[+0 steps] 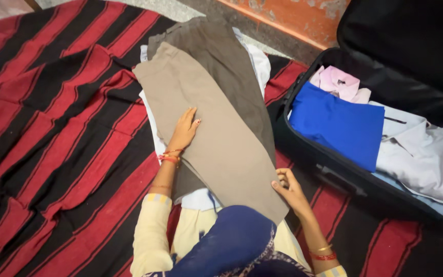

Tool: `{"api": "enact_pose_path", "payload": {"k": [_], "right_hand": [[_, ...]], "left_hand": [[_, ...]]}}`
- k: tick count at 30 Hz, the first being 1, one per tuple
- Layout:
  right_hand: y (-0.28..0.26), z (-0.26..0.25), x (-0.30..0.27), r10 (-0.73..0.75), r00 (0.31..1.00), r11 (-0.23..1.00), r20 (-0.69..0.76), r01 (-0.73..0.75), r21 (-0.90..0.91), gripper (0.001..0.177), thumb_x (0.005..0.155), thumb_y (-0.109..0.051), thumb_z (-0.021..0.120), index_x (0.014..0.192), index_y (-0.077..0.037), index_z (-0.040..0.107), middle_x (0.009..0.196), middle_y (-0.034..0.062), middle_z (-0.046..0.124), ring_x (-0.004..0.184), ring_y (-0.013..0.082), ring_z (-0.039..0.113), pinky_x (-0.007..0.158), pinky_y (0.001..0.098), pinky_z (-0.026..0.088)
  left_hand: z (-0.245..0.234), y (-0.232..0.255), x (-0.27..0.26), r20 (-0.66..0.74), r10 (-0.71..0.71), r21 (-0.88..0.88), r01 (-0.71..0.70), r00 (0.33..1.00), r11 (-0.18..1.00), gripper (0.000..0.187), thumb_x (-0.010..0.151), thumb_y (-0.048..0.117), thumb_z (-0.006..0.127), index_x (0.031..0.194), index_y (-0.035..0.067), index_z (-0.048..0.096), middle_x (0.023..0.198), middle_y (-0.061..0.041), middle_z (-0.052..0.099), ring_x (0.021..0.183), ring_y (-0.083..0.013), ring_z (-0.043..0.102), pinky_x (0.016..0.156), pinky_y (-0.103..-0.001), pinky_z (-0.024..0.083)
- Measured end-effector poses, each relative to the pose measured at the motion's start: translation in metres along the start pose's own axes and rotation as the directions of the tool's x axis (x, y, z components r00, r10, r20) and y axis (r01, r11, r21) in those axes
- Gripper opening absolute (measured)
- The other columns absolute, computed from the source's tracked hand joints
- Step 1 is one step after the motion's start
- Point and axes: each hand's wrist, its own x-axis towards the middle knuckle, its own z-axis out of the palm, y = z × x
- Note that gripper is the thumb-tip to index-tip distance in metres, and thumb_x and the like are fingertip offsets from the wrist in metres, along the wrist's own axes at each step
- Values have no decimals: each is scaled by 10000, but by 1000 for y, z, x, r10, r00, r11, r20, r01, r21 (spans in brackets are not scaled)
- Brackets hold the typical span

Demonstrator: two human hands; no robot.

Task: The person folds several pairs of trousers and a shirt by hand and places them into an open suitcase.

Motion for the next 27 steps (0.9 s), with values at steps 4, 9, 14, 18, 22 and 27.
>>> {"api": "enact_pose_path", "payload": {"k": [4,9,14,18,22,27], "right_hand": [[-19,-3,-15,104,993,984,50,-110,138,344,896,-150,744,1199,-51,614,1143,86,700,1077,136,627,897,283,501],[-19,-8,-18,214,974,911,74,-227,344,285,898,-127,720,1156,-25,654,1008,98,751,888,177,695,817,307,539],[3,-16,-16,206,978,877,17,-192,441,265,893,-81,708,1146,-45,638,993,64,738,893,139,695,821,281,530],[19,-21,-23,218,976,840,0,-188,509,269,889,-59,705,1149,-52,640,1000,60,732,902,149,693,830,292,539],[32,-16,-38,311,950,791,-30,-242,561,303,884,-55,681,1179,-71,614,1043,60,721,936,165,687,826,339,546],[39,-1,-46,291,955,591,-50,-138,794,434,845,8,647,1276,-16,605,1134,115,711,1035,225,694,916,381,553]], "left_hand": [[-27,72,-44,155,31,41,-38,987,998,612,966,391,654,1466,64,522,1542,-247,457,1452,-405,393,1203,-467,294],[-57,153,-92,262,155,39,-171,952,984,520,933,413,682,1392,173,634,1581,-181,444,1498,-394,314,1204,-523,204],[-62,123,-105,64,122,6,-123,990,992,405,947,243,675,1348,183,660,1471,-121,585,1396,-329,496,1173,-458,352],[-65,61,-109,-145,-22,110,38,989,993,466,905,38,644,1357,154,645,1402,-118,636,1279,-329,570,1087,-419,437],[-62,13,-100,-221,-122,134,154,968,979,576,777,-44,639,1324,136,641,1368,-125,626,1256,-351,558,1056,-426,430],[-48,-24,-79,-377,-85,-23,83,922,996,591,782,-131,495,1290,105,683,1351,-131,622,1279,-332,587,1118,-407,454]]}}
